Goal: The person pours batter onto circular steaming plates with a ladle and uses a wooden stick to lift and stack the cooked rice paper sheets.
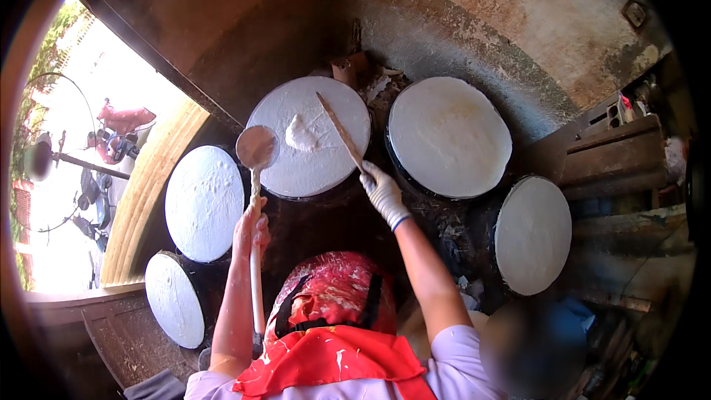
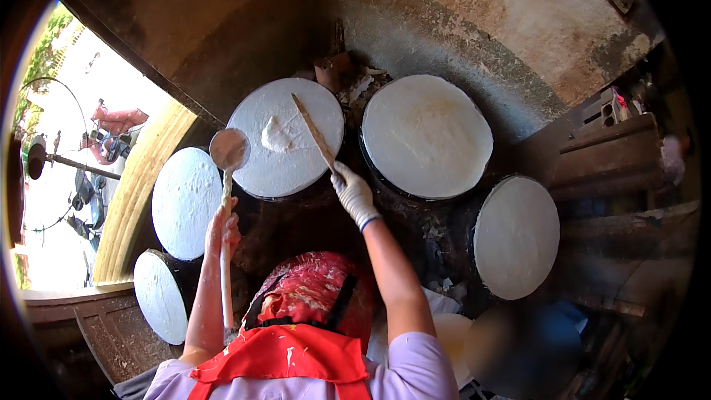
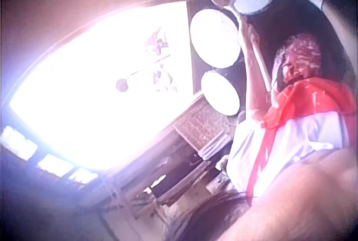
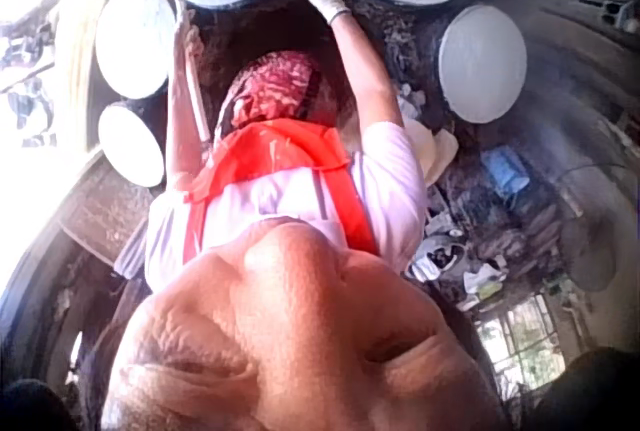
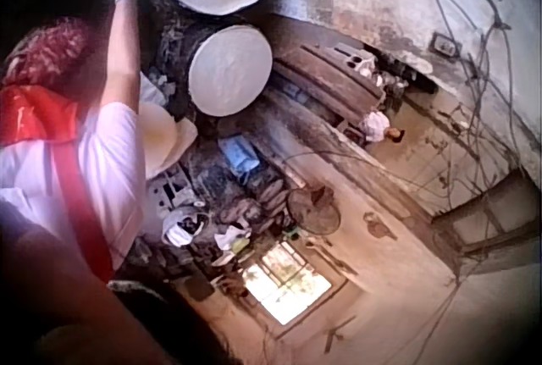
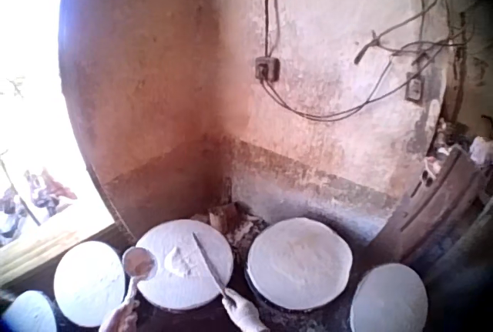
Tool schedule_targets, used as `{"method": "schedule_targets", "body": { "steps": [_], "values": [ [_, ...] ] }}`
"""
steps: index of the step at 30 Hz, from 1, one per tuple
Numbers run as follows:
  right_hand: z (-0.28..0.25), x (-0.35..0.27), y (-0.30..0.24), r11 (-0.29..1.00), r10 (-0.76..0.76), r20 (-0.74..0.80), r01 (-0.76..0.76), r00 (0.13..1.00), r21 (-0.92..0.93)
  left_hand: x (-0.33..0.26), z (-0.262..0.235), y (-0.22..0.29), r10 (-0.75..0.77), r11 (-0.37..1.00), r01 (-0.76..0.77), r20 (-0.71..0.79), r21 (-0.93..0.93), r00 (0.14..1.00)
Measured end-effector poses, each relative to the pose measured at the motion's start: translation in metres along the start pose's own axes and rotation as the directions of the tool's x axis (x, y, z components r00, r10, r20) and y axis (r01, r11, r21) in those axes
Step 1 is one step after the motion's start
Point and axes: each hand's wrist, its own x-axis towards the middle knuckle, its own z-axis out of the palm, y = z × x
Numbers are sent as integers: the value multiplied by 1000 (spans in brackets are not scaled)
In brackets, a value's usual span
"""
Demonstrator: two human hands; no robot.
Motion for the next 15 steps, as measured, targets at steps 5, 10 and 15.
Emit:
{"method": "schedule_targets", "body": {
  "steps": [5,10,15],
  "values": [
    [-31,48,23,986,67,590,-144,804,84,65,1,26,55,936,-5,-133,352,990],
    [-75,27,9,820,201,566,-453,800,349,110,-16,51,95,752,59,-196,657,976],
    [-83,-38,-49,770,441,465,-590,767,242,96,-18,49,20,629,142,-198,764,980]
  ]
}}
